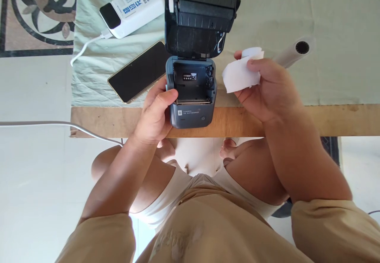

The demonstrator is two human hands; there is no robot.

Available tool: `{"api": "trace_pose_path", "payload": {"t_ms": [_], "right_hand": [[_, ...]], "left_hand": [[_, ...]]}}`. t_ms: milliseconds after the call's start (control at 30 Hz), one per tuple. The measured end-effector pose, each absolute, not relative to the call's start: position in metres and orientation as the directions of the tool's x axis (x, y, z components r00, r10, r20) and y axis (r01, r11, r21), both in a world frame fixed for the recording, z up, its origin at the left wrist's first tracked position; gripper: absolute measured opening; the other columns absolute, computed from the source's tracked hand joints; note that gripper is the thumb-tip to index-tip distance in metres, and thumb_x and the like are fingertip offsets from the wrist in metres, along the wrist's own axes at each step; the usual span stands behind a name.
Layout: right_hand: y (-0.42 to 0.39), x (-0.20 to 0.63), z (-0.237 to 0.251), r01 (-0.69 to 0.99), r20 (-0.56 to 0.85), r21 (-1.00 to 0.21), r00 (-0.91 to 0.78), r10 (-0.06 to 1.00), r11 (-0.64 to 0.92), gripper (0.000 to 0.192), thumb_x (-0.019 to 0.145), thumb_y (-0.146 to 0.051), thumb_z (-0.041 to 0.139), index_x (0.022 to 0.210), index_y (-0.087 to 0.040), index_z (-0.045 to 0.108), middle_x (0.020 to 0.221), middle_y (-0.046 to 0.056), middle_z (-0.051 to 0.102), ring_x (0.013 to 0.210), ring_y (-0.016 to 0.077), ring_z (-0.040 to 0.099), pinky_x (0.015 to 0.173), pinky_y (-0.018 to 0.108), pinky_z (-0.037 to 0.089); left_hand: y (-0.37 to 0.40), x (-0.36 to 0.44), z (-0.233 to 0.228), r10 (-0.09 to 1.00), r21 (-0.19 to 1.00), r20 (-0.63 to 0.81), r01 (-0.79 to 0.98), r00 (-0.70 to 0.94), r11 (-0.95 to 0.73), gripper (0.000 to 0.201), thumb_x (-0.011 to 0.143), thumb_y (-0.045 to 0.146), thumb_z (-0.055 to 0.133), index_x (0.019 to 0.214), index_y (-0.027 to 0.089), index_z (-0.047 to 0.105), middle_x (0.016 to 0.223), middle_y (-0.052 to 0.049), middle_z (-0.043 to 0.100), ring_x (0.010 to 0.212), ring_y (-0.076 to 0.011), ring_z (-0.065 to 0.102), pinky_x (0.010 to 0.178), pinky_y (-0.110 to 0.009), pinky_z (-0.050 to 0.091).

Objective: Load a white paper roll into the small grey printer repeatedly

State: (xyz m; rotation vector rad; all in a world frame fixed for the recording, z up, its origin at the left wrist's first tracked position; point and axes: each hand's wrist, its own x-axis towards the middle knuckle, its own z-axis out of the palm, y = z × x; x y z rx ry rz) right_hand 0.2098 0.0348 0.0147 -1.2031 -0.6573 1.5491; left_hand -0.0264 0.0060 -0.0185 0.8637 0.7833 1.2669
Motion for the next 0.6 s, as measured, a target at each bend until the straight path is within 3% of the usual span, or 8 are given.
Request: {"api": "trace_pose_path", "payload": {"t_ms": [167, 267, 333, 467, 600], "right_hand": [[0.0322, 0.2018, 0.0159, -0.424, -0.396, -0.847, 0.098, 0.913, -0.321, 0.02, 0.079, -0.038, 0.085, 0.09, -0.028, 0.071, 0.098, 0.001, 0.073, 0.087, 0.0145, 0.066, 0.064, 0.024, 0.064], [0.0342, 0.2011, 0.0151, -0.398, -0.427, -0.839, 0.058, 0.903, -0.371, 0.032, 0.075, -0.042, 0.091, 0.094, -0.028, 0.07, 0.102, 0.001, 0.073, 0.088, 0.0165, 0.066, 0.066, 0.028, 0.063], [0.0364, 0.2023, 0.0133, -0.358, -0.443, -0.844, 0.046, 0.895, -0.399, 0.034, 0.076, -0.047, 0.089, 0.096, -0.029, 0.069, 0.101, 0.003, 0.071, 0.083, 0.0172, 0.063, 0.059, 0.03, 0.056], [0.0384, 0.2016, 0.0124, -0.362, -0.46, -0.843, 0.098, 0.883, -0.399, 0.038, 0.075, -0.057, 0.082, 0.092, -0.03, 0.062, 0.085, 0.002, 0.059, 0.061, 0.0136, 0.042, 0.048, 0.03, 0.032], [0.0373, 0.1991, 0.0154, -0.357, -0.397, -0.869, 0.09, 0.913, -0.343, 0.04, 0.072, -0.053, 0.081, 0.099, -0.033, 0.06, 0.084, -0.001, 0.059, 0.054, 0.0113, 0.04, 0.049, 0.029, 0.028]], "left_hand": [[0.0055, -0.0277, -0.0194, 0.991, 0.9, -0.056, -0.423, 0.124, 0.103, 0.04, 0.09, 0.054, 0.084, 0.11, 0.019, 0.084, 0.098, -0.006, 0.083, 0.08, -0.0196, 0.077, 0.07, -0.031, 0.062], [0.005, -0.0276, -0.021, 0.992, 0.913, -0.055, -0.397, 0.117, 0.097, 0.039, 0.091, 0.056, 0.083, 0.111, 0.022, 0.085, 0.1, -0.006, 0.083, 0.083, -0.022, 0.077, 0.071, -0.035, 0.061], [0.0044, -0.0275, -0.0215, 0.991, 0.91, -0.057, -0.403, 0.118, 0.1, 0.037, 0.092, 0.055, 0.081, 0.111, 0.023, 0.085, 0.101, -0.006, 0.084, 0.083, -0.0222, 0.077, 0.071, -0.035, 0.061], [0.0035, -0.0277, -0.0193, 0.991, 0.91, -0.072, -0.4, 0.116, 0.113, 0.036, 0.09, 0.054, 0.081, 0.109, 0.024, 0.084, 0.101, -0.005, 0.084, 0.084, -0.0224, 0.077, 0.07, -0.033, 0.061], [0.0043, -0.0281, -0.018, 0.988, 0.911, -0.085, -0.392, 0.132, 0.131, 0.038, 0.088, 0.053, 0.084, 0.11, 0.021, 0.083, 0.101, -0.006, 0.083, 0.085, -0.0225, 0.078, 0.072, -0.033, 0.061]]}}
